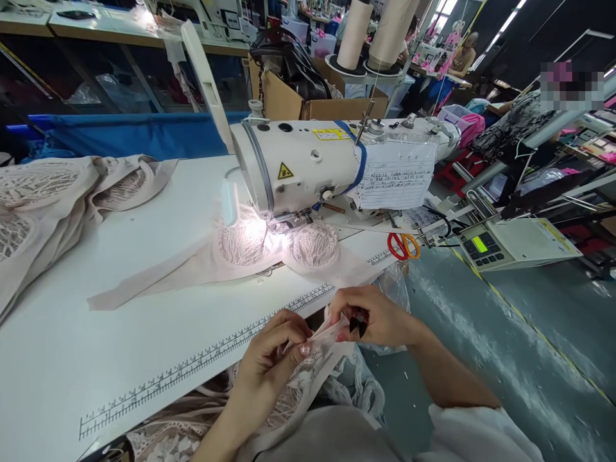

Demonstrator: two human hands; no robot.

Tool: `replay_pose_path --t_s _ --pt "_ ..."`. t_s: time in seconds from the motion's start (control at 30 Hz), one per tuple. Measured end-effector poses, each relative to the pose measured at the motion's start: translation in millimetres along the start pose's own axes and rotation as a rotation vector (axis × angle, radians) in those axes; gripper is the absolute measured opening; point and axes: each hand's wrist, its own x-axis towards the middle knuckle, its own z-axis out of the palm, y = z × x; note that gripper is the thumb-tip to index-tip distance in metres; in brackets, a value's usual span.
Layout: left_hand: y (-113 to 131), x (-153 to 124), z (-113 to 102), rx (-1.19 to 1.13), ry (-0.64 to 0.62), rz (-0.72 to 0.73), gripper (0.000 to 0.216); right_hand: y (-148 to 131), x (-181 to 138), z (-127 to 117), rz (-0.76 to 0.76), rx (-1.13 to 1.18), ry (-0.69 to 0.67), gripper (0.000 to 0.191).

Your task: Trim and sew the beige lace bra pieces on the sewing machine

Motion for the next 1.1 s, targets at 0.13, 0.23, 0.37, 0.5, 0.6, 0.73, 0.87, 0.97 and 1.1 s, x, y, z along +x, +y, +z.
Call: replay_pose_path --t_s 0.13,0.23,0.37,0.5,0.6,0.73,0.87,0.97,1.1 --pt "-0.2 0.6 1.1 -0.008 0.002 -0.013 0.024 -4.2 2.4 -1.3 0.000 0.040 0.022 0.017" --pt "1.2 1.0 2.6 -0.046 -0.012 -0.052 0.026 -5.5 3.0 0.1 0.057 0.125 0.075 0.022" --pt "1.7 0.0 3.7 -0.067 -0.025 -0.082 0.026 -5.2 4.5 4.0 0.091 0.235 0.140 0.029" --pt "2.9 -1.0 4.3 -0.042 -0.007 -0.081 0.026 -5.5 6.4 7.5 0.102 0.239 0.177 0.030" --pt "6.6 -0.2 7.6 0.003 0.015 -0.077 0.024 -10.1 7.2 10.0 0.114 0.244 0.217 0.027" --pt "8.4 3.7 16.3 0.156 0.091 -0.059 0.020 -20.9 6.3 14.8 0.122 0.188 0.198 0.023" --pt "6.5 7.7 24.8 0.299 0.177 -0.144 0.021 -25.9 4.6 18.7 0.114 0.148 0.155 0.024" --pt "11.0 8.8 28.5 0.193 0.203 -0.291 0.034 -22.5 4.2 16.9 0.131 0.117 0.198 0.028" --pt "22.3 9.7 30.7 -0.009 0.236 -0.354 0.036 -14.8 3.5 9.8 0.189 0.136 0.209 0.048"
